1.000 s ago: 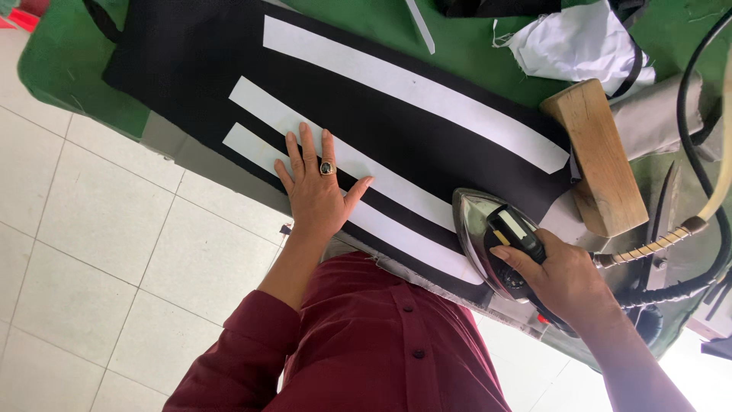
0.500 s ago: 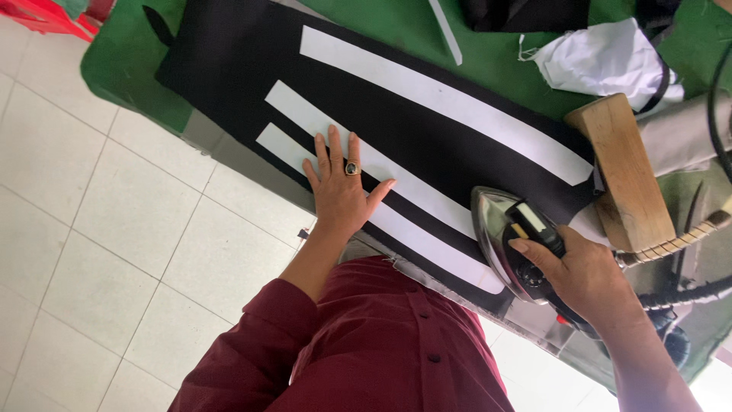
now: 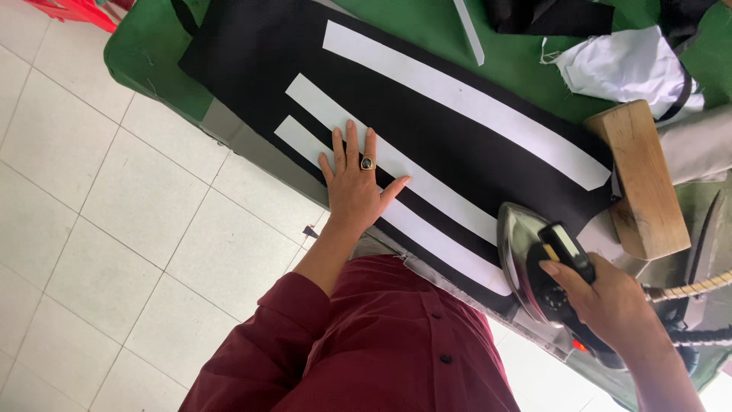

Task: The person irons a piece of black fabric with white stripes on a green work table using a steam iron and a wooden block. They smooth the fabric, apply heat, and adjust the material's position on the table.

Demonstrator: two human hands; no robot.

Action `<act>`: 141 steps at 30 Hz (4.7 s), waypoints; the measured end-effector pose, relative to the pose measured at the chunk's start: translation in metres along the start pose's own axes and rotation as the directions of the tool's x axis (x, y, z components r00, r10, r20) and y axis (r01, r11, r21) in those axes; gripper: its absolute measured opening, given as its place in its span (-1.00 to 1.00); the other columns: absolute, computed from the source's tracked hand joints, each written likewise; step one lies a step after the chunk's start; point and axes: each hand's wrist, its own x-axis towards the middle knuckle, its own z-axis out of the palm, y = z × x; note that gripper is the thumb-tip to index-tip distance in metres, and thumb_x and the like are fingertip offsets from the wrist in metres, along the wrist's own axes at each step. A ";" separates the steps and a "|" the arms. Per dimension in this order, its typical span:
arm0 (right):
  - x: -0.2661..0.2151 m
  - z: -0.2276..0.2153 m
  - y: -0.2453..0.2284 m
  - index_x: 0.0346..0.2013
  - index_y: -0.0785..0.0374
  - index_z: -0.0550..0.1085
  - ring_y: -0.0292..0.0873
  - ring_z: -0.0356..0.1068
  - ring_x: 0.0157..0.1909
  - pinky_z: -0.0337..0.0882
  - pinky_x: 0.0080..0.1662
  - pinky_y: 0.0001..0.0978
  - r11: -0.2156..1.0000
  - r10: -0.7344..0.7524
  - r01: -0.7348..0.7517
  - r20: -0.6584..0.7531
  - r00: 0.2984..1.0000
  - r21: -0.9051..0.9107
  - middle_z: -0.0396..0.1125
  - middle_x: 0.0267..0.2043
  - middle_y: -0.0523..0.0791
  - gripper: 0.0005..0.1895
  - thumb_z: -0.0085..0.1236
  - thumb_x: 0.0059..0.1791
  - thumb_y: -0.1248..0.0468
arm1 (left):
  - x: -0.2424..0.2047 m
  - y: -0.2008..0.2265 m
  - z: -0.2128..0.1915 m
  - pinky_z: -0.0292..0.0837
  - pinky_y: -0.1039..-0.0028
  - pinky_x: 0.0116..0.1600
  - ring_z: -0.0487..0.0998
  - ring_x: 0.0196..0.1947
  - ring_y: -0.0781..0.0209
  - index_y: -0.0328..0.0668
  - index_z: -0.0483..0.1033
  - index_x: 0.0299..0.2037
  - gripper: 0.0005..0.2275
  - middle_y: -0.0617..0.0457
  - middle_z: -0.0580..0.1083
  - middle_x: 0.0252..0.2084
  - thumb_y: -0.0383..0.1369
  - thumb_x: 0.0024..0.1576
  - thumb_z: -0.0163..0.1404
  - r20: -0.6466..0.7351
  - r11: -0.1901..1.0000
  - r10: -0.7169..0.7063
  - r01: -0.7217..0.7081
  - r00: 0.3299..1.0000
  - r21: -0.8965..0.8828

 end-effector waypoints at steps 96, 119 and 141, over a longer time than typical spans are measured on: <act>0.209 -0.178 -0.141 -0.22 0.06 0.65 0.00 0.57 -0.26 0.56 -0.23 -0.09 0.775 0.390 -0.526 0.389 0.834 0.351 0.51 -0.44 -0.08 -0.52 0.18 -0.20 -0.19 | 0.016 -0.025 0.007 -0.64 -0.40 0.36 -0.54 0.56 -0.17 -0.02 -0.31 0.57 -0.34 -0.13 -0.47 0.58 0.10 0.38 -0.41 0.173 0.994 0.040 -0.023 0.984 -0.102; 0.206 -0.179 -0.142 -0.22 0.08 0.65 -0.02 0.58 -0.31 0.56 -0.27 -0.12 0.780 0.402 -0.516 0.349 0.847 0.354 0.50 -0.49 -0.08 -0.53 0.17 -0.18 -0.16 | 0.016 -0.025 0.008 -0.67 -0.35 0.38 -0.55 0.56 -0.13 0.03 -0.32 0.58 -0.34 -0.08 -0.48 0.59 0.12 0.37 -0.42 0.197 0.997 0.020 -0.004 0.980 -0.079; 0.207 -0.175 -0.141 -0.18 0.04 0.64 -0.01 0.58 -0.24 0.56 -0.21 -0.09 0.781 0.391 -0.524 0.387 0.835 0.340 0.51 -0.44 -0.09 -0.49 0.16 -0.19 -0.21 | 0.016 -0.025 0.009 -0.66 -0.37 0.37 -0.55 0.56 -0.14 -0.01 -0.27 0.58 -0.34 -0.09 -0.46 0.59 0.11 0.37 -0.40 0.170 0.995 0.027 -0.009 0.985 -0.101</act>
